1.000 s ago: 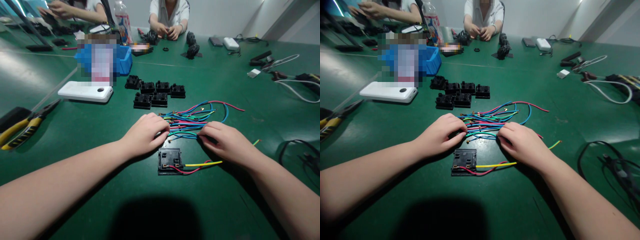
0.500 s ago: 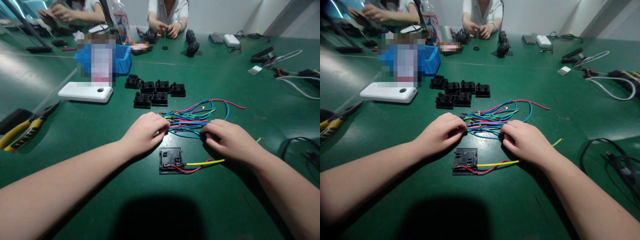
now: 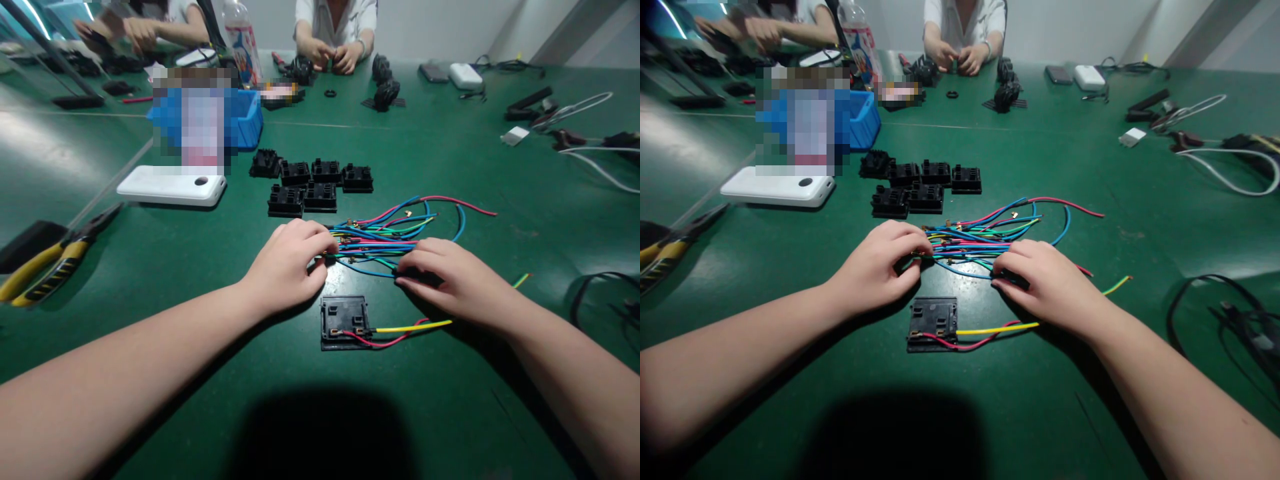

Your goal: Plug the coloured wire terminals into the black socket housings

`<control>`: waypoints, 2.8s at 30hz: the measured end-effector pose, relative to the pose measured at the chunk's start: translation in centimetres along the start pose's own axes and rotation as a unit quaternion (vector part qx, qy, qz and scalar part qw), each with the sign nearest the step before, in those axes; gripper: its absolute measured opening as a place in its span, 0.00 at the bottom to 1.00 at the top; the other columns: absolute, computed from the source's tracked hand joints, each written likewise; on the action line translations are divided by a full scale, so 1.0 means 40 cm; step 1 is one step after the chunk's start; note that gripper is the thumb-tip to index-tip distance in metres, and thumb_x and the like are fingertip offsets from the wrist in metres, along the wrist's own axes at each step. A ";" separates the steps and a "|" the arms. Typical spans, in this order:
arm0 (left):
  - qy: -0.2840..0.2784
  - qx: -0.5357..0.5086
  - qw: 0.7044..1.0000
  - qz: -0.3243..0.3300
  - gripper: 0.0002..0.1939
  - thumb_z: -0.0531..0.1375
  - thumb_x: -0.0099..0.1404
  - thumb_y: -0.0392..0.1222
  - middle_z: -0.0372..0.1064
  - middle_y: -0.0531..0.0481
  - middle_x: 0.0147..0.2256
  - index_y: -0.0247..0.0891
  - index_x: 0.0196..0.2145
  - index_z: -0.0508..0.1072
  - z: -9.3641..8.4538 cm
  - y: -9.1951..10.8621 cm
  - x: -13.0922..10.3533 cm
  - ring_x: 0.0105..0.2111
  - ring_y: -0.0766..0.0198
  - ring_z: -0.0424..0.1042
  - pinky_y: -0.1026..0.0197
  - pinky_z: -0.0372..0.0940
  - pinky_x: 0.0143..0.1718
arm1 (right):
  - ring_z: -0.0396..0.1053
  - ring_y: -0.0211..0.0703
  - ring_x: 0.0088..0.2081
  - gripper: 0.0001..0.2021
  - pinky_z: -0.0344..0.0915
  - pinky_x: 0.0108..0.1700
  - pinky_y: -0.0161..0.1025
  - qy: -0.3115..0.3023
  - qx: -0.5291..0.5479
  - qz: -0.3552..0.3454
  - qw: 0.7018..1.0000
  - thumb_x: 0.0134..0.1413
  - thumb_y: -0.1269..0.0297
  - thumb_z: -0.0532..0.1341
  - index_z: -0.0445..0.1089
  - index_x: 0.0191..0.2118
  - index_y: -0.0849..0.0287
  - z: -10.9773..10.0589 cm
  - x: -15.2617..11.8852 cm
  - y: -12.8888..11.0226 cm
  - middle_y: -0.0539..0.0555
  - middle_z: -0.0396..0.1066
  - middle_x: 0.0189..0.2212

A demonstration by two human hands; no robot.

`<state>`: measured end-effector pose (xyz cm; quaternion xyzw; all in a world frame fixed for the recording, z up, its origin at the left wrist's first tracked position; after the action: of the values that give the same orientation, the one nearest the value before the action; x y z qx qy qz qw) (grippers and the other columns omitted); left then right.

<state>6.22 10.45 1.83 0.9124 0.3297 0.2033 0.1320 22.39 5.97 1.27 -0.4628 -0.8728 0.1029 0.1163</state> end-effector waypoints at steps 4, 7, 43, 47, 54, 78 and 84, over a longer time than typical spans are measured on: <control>-0.008 -0.012 1.000 -0.004 0.10 0.54 0.60 0.30 0.70 0.46 0.42 0.36 0.38 0.71 0.004 -0.003 0.003 0.43 0.56 0.67 0.53 0.62 0.47 | 0.65 0.45 0.36 0.07 0.61 0.37 0.41 -0.003 0.016 -0.015 1.000 0.61 0.66 0.56 0.72 0.39 0.57 0.001 0.001 -0.003 0.56 0.69 0.32; -0.003 -0.022 1.000 -0.006 0.09 0.53 0.61 0.30 0.70 0.46 0.39 0.36 0.36 0.71 0.001 -0.004 0.007 0.42 0.58 0.67 0.54 0.63 0.45 | 0.64 0.45 0.35 0.08 0.61 0.36 0.41 0.006 0.009 -0.011 1.000 0.61 0.67 0.56 0.73 0.39 0.58 -0.004 0.001 -0.001 0.56 0.69 0.32; -0.050 -0.068 0.973 0.213 0.22 0.52 0.67 0.58 0.72 0.45 0.37 0.36 0.42 0.70 -0.017 0.122 -0.035 0.38 0.58 0.68 0.54 0.56 0.40 | 0.69 0.48 0.39 0.10 0.65 0.41 0.42 0.061 -0.083 0.012 0.995 0.63 0.67 0.55 0.73 0.42 0.61 -0.009 0.007 -0.055 0.59 0.74 0.38; -0.086 -0.030 0.962 0.258 0.29 0.55 0.61 0.67 0.72 0.46 0.36 0.37 0.42 0.71 -0.004 0.150 -0.048 0.37 0.57 0.68 0.53 0.56 0.40 | 0.68 0.49 0.38 0.11 0.64 0.42 0.45 0.049 -0.119 -0.013 0.992 0.63 0.68 0.54 0.74 0.38 0.62 0.002 0.016 -0.066 0.60 0.74 0.34; -0.079 0.021 0.949 0.303 0.16 0.54 0.68 0.52 0.73 0.47 0.33 0.37 0.40 0.73 0.005 0.186 -0.057 0.34 0.59 0.67 0.53 0.56 0.36 | 0.67 0.42 0.31 0.08 0.62 0.33 0.38 0.072 -0.087 0.010 0.994 0.59 0.69 0.54 0.71 0.33 0.60 -0.023 0.001 -0.073 0.56 0.73 0.29; -0.049 -0.107 0.937 0.329 0.08 0.57 0.64 0.40 0.74 0.43 0.40 0.34 0.39 0.69 -0.022 0.183 -0.060 0.38 0.58 0.70 0.53 0.63 0.41 | 0.70 0.36 0.29 0.03 0.65 0.32 0.32 -0.004 0.346 0.085 0.934 0.51 0.67 0.64 0.74 0.31 0.60 -0.016 -0.016 -0.028 0.51 0.74 0.27; -0.065 -0.114 0.935 0.330 0.07 0.55 0.61 0.33 0.75 0.43 0.40 0.34 0.37 0.70 -0.014 0.188 -0.058 0.39 0.59 0.72 0.56 0.66 0.42 | 0.70 0.35 0.29 0.03 0.65 0.32 0.31 -0.017 0.352 0.093 0.931 0.51 0.68 0.63 0.73 0.30 0.60 -0.006 -0.012 -0.036 0.50 0.74 0.27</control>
<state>8.45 3.38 4.48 0.9598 -0.0247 0.2121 0.1822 21.58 4.78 1.85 -0.4693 -0.7358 0.4213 0.2469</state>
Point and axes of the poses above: each hand's wrist, its own x-axis towards the middle knuckle, its own z-axis out of the palm, y = z × x, the point moved 9 cm from there along x, towards the middle knuckle
